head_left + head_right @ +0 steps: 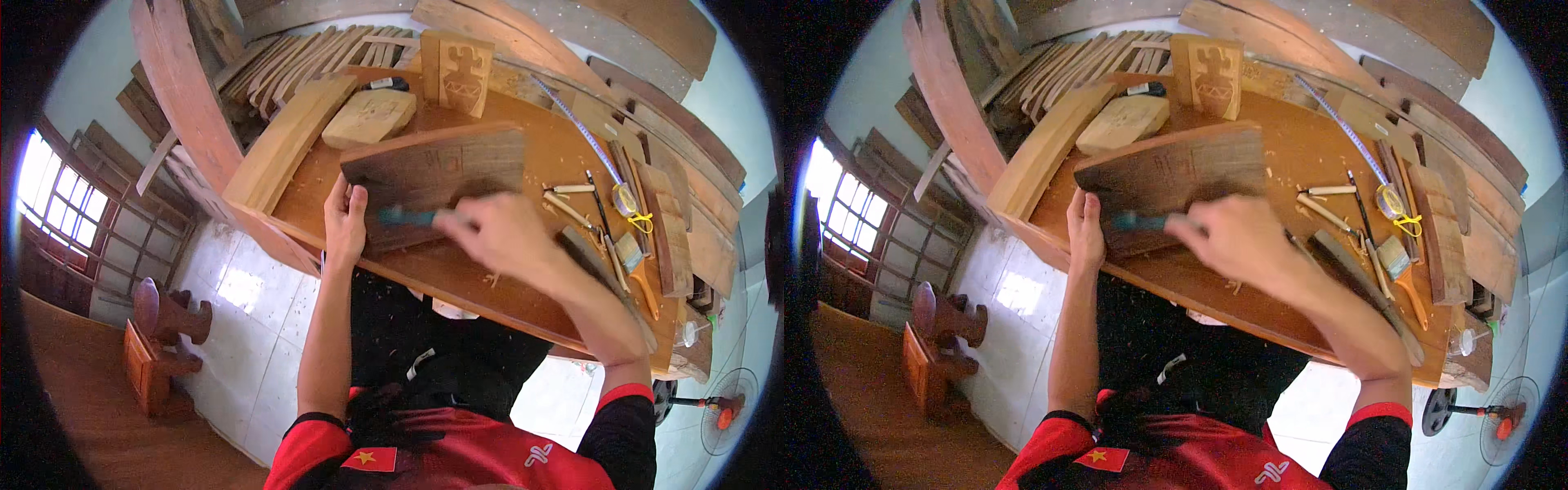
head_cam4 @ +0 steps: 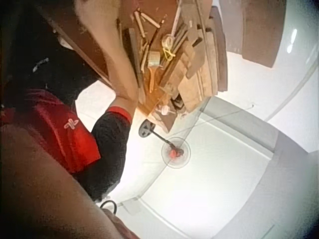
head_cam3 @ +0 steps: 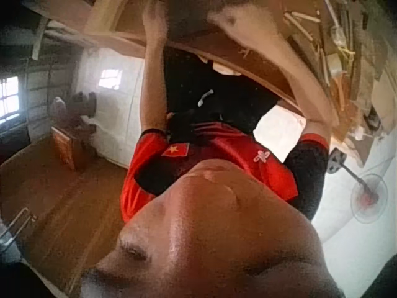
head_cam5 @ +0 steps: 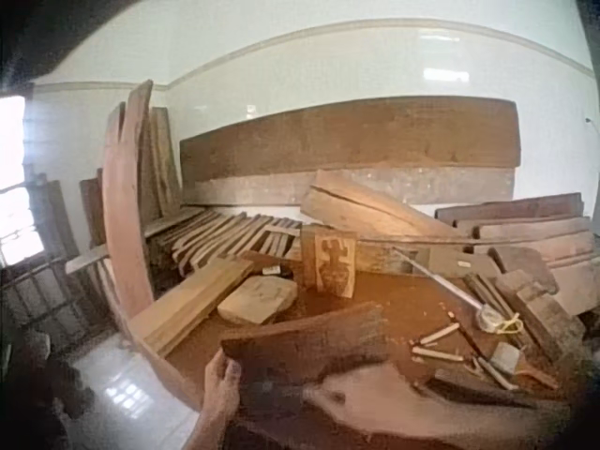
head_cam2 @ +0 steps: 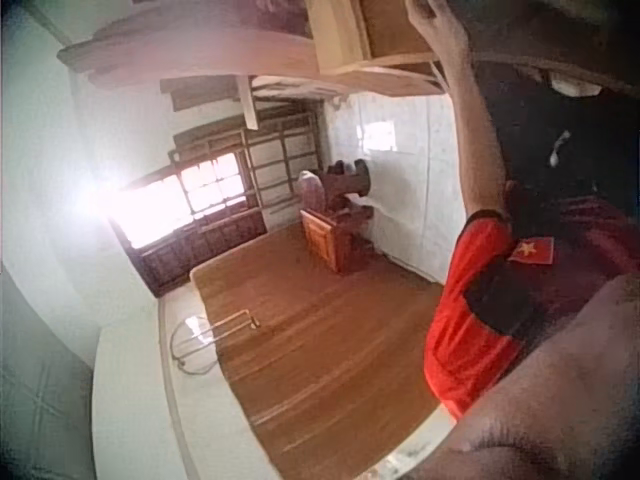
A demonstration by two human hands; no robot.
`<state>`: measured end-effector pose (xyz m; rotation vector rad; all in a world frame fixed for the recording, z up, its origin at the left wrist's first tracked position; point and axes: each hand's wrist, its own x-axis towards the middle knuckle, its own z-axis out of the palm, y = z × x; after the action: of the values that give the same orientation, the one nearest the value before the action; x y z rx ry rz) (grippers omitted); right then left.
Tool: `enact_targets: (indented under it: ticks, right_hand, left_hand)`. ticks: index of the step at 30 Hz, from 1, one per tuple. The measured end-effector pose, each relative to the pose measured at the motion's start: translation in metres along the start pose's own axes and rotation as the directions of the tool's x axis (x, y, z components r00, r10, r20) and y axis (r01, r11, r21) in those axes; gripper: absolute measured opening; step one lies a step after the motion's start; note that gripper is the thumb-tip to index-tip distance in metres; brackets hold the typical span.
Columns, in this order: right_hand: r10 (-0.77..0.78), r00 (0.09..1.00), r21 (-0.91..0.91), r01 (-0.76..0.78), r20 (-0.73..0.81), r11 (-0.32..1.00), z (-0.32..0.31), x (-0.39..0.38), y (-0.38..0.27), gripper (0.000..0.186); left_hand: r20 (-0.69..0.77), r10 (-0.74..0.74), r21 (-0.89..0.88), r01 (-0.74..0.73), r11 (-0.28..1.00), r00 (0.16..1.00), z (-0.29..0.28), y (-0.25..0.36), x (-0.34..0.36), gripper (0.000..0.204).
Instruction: The recorder uses a pencil to mark a design on a block of wood and then uses a toothbrush to scrub the surface.
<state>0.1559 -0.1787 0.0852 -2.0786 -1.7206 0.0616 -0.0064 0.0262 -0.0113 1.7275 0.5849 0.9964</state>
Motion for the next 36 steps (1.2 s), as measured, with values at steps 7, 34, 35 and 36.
enact_targets:
  ticks: [7, 34, 35, 36]
  right_hand:
    - [-0.079, 0.991, -0.073, 0.087, 0.11, 0.993, 0.015, -0.005, -0.001, 0.048]
    - [-0.032, 0.949, 0.025, 0.042, -0.312, 0.999, 0.002, 0.0, -0.018, 0.038]
    - [-0.046, 0.951, 0.028, 0.057, -0.307, 0.998, 0.004, -0.002, -0.016, 0.038]
    - [-0.078, 0.988, -0.076, 0.069, -0.136, 0.995, 0.009, -0.008, -0.013, 0.033]
  left_hand:
    - [-0.046, -0.027, -0.153, 0.02, 0.988, 0.999, 0.009, 0.015, -0.004, 0.06]
    - [0.088, -0.024, -0.224, 0.043, 0.974, 0.996, 0.006, 0.02, -0.006, 0.049]
    - [0.072, -0.026, -0.22, 0.041, 0.975, 0.997, 0.006, 0.018, -0.006, 0.049]
    - [0.081, -0.009, -0.267, 0.031, 0.963, 0.997, 0.006, 0.015, -0.005, 0.049]
